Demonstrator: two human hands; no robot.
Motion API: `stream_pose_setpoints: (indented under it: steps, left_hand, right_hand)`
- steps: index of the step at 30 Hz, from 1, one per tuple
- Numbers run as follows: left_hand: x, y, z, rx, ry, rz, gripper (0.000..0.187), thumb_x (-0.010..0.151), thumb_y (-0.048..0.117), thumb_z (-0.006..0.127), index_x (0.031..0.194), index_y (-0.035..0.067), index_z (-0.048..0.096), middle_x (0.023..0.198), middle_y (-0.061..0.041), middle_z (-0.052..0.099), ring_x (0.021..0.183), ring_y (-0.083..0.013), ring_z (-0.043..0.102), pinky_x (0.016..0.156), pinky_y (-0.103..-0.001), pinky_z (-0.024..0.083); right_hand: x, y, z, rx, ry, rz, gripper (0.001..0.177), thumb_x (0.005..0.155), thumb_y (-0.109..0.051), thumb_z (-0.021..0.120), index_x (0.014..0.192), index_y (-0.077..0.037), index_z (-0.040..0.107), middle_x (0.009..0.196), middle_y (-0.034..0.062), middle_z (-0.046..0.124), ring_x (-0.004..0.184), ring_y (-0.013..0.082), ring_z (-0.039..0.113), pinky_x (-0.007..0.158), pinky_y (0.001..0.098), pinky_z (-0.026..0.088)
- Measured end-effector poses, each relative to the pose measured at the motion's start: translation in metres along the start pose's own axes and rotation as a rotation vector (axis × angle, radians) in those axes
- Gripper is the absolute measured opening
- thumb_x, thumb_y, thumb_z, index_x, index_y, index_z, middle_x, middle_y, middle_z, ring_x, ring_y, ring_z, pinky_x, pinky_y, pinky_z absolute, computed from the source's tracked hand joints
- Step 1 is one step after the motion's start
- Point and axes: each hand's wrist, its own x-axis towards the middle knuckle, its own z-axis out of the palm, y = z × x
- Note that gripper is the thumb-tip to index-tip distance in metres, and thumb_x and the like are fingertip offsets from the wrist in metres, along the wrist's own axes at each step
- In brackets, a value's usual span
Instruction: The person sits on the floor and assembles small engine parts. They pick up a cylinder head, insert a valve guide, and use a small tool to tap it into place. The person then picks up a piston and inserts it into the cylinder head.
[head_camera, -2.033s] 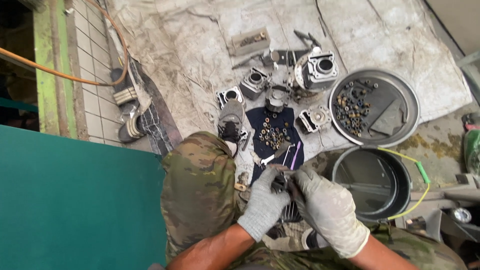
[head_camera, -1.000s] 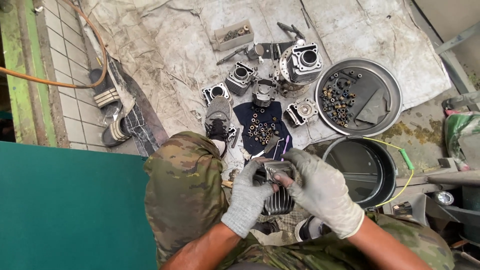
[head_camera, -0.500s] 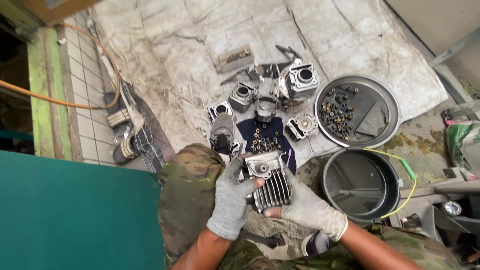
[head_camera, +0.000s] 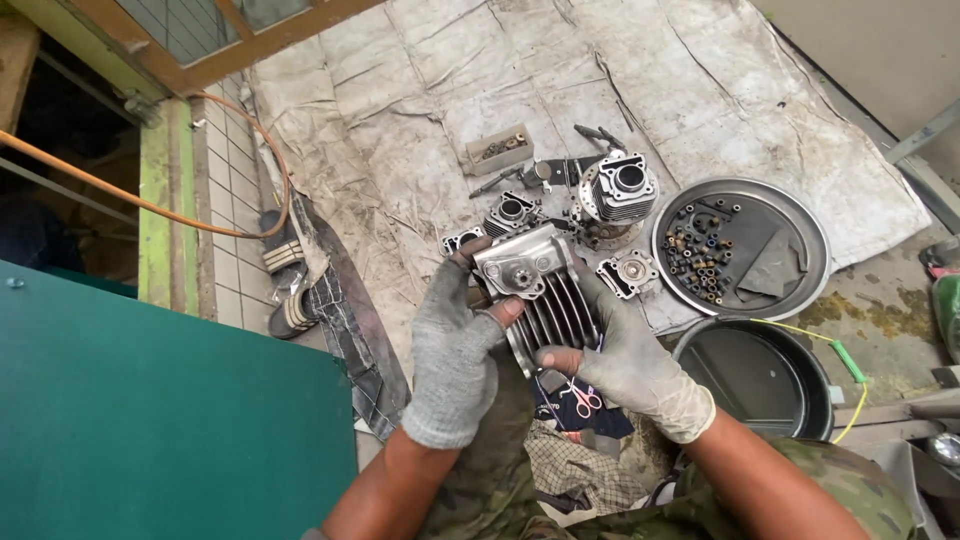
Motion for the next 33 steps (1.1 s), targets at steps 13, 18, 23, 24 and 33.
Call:
stream_pose_setpoints:
  steps: [13, 18, 23, 24, 33]
  left_hand:
    - [0.023, -0.035, -0.027, 0.049, -0.130, 0.063, 0.067, 0.079, 0.017, 0.080, 0.140, 0.006, 0.057, 0.138, -0.014, 0.057, 0.133, -0.0232, 0.045, 0.112, -0.044, 0.040]
    - [0.012, -0.026, -0.022, 0.078, -0.164, 0.103, 0.070, 0.077, 0.023, 0.078, 0.142, 0.008, 0.055, 0.151, -0.017, 0.048, 0.148, -0.0302, 0.034, 0.120, -0.049, 0.030]
    - [0.009, -0.029, -0.032, 0.240, -0.217, 0.005, 0.085, 0.081, 0.013, 0.076, 0.157, 0.020, 0.039, 0.164, -0.019, 0.030, 0.149, -0.0375, 0.029, 0.107, -0.058, 0.043]
    - [0.011, -0.028, -0.032, 0.239, -0.215, 0.000, 0.085, 0.081, 0.013, 0.076, 0.157, 0.020, 0.039, 0.164, -0.019, 0.030, 0.149, -0.0375, 0.029, 0.107, -0.058, 0.043]
    - [0.020, -0.032, -0.027, -0.050, -0.124, 0.055, 0.061, 0.079, 0.007, 0.077, 0.137, 0.014, 0.058, 0.152, -0.017, 0.052, 0.143, -0.0334, 0.040, 0.101, -0.054, 0.045]
  right_hand:
    - [0.006, 0.027, 0.011, 0.011, 0.009, -0.005, 0.110, 0.070, -0.011, 0.092, 0.161, -0.005, 0.030, 0.156, 0.0191, 0.049, 0.144, 0.0269, 0.039, 0.119, 0.0438, 0.033]
    - [0.008, 0.035, 0.005, 0.028, 0.004, 0.031, 0.108, 0.069, -0.007, 0.091, 0.160, -0.003, 0.032, 0.151, 0.0193, 0.055, 0.140, 0.0230, 0.044, 0.118, 0.0435, 0.035]
    - [0.002, 0.063, 0.001, 0.056, 0.009, 0.094, 0.114, 0.065, -0.006, 0.094, 0.161, -0.007, 0.032, 0.151, 0.0127, 0.057, 0.138, 0.0162, 0.043, 0.117, 0.0393, 0.036]
    - [0.002, 0.063, -0.001, 0.056, 0.008, 0.099, 0.114, 0.065, -0.006, 0.094, 0.161, -0.007, 0.032, 0.151, 0.0127, 0.057, 0.138, 0.0162, 0.043, 0.117, 0.0393, 0.036]
    - [0.015, 0.007, 0.001, -0.188, -0.040, -0.035, 0.109, 0.065, -0.017, 0.096, 0.158, -0.009, 0.039, 0.154, 0.0164, 0.052, 0.145, 0.0284, 0.041, 0.119, 0.0455, 0.034]
